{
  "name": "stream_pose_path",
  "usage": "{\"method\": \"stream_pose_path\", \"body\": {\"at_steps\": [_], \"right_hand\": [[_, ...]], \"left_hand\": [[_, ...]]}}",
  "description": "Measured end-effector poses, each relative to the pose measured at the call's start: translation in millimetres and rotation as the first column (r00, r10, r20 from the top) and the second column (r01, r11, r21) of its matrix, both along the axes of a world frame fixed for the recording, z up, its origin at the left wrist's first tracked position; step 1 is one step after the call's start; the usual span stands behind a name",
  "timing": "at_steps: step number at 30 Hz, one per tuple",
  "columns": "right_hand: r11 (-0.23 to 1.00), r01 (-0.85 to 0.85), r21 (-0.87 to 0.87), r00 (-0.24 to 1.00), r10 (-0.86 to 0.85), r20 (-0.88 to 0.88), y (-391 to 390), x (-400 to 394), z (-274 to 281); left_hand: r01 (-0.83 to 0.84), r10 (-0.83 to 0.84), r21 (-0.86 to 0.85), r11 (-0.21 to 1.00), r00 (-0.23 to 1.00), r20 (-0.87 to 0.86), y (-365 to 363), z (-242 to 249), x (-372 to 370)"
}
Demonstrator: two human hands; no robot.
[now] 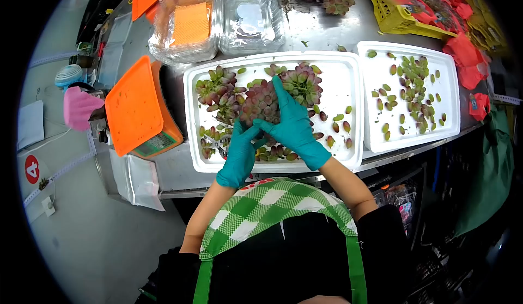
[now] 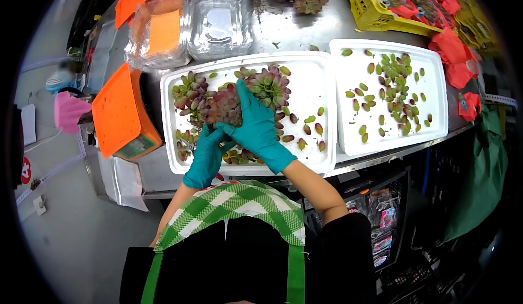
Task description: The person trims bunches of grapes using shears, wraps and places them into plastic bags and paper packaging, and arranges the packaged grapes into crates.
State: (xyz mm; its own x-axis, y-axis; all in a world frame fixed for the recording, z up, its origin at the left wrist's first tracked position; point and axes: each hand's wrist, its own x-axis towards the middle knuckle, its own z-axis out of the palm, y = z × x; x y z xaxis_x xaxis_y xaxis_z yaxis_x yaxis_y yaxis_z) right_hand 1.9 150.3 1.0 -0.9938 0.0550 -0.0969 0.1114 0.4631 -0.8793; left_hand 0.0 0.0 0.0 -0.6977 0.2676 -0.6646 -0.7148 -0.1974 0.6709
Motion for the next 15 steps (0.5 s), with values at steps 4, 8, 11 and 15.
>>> {"method": "stream_pose_path", "body": {"at_steps": [4, 8, 11, 15], "right_hand": [[0.919, 0.167, -0.357, 0.979, -0.197, -0.049, -0.8, 5.4, 0.7], [0.562, 0.219, -0.798, 0.958, -0.28, 0.066, 6.6, 4.8, -11.9], [0.131, 0.284, -0.95, 0.958, -0.069, 0.277, -3.6, 19.8, 8.3], [-0.012, 0.307, -0.952, 0.947, 0.106, 0.304, -34.8, 27.2, 26.7]], "left_hand": [[0.022, -0.035, -0.063, 0.998, 0.978, -0.206, 5.1, 27.6, -0.2], [0.256, -0.256, -0.064, 0.965, 0.854, -0.453, -5.3, 58.6, -6.0], [0.209, -0.143, 0.107, 0.972, 0.889, -0.436, -26.3, 90.4, -11.8], [0.146, -0.059, 0.104, 0.984, 0.814, -0.578, -40.6, 74.5, -12.3]]}}
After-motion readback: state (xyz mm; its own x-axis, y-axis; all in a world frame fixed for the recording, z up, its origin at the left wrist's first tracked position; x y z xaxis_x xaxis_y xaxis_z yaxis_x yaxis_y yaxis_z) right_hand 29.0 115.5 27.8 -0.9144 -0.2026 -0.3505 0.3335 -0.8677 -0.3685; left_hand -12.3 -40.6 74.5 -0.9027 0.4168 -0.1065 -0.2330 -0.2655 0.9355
